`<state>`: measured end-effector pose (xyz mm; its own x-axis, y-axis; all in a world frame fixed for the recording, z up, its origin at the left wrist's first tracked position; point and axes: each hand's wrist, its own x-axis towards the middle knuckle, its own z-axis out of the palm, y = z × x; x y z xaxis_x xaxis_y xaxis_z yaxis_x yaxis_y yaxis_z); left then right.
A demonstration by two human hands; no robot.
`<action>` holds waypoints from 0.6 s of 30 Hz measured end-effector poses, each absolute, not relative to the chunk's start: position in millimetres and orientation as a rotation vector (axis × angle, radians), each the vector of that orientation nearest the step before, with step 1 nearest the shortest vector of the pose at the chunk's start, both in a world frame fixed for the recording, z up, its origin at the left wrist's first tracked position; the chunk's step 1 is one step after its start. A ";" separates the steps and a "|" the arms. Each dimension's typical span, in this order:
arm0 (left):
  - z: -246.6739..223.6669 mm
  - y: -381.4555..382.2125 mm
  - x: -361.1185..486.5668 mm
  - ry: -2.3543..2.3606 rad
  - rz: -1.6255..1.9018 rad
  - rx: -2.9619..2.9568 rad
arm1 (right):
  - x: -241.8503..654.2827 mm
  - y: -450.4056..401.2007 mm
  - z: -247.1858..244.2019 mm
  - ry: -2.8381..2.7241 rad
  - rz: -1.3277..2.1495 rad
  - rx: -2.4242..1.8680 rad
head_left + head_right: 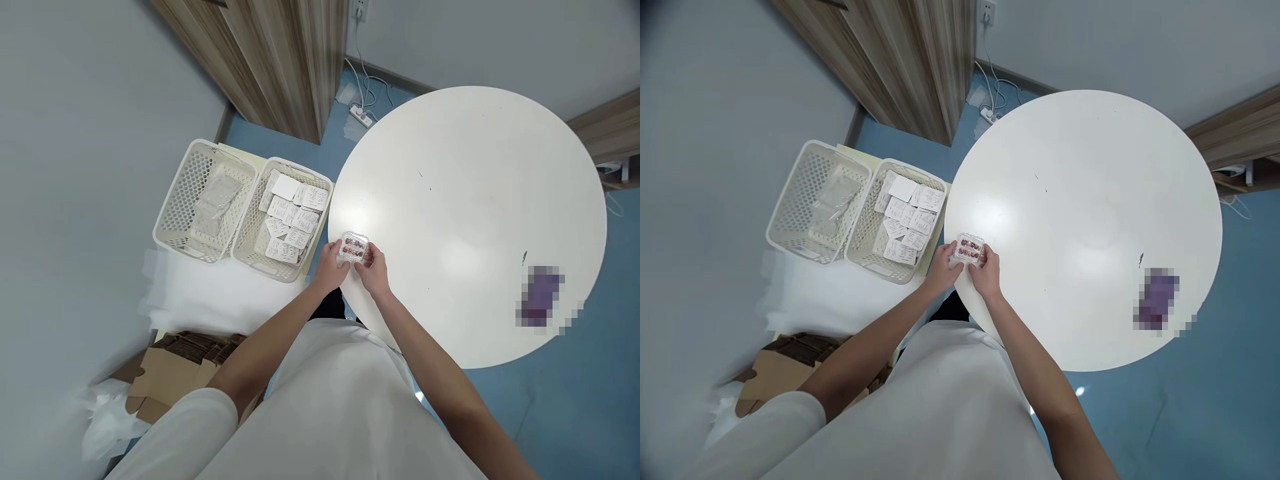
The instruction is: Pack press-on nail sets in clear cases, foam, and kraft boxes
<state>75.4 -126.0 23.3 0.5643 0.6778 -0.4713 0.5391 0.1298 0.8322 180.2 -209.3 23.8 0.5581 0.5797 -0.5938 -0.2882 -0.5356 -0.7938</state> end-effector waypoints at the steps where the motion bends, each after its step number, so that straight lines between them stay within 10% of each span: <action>1: 24.2 -126.1 75.6 1.078 0.126 1.544 | 179.2 -209.6 22.4 -0.279 1.081 -1.872; 18: 33.2 -154.6 68.5 1.167 0.240 1.491 | 179.5 -239.3 29.0 -0.254 1.064 -1.891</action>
<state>68.5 -154.6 33.2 0.4814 0.7547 -0.4456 0.5171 0.1659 0.8397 179.5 -239.3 29.0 0.6051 0.5567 -0.5692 -0.2400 -0.5542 -0.7970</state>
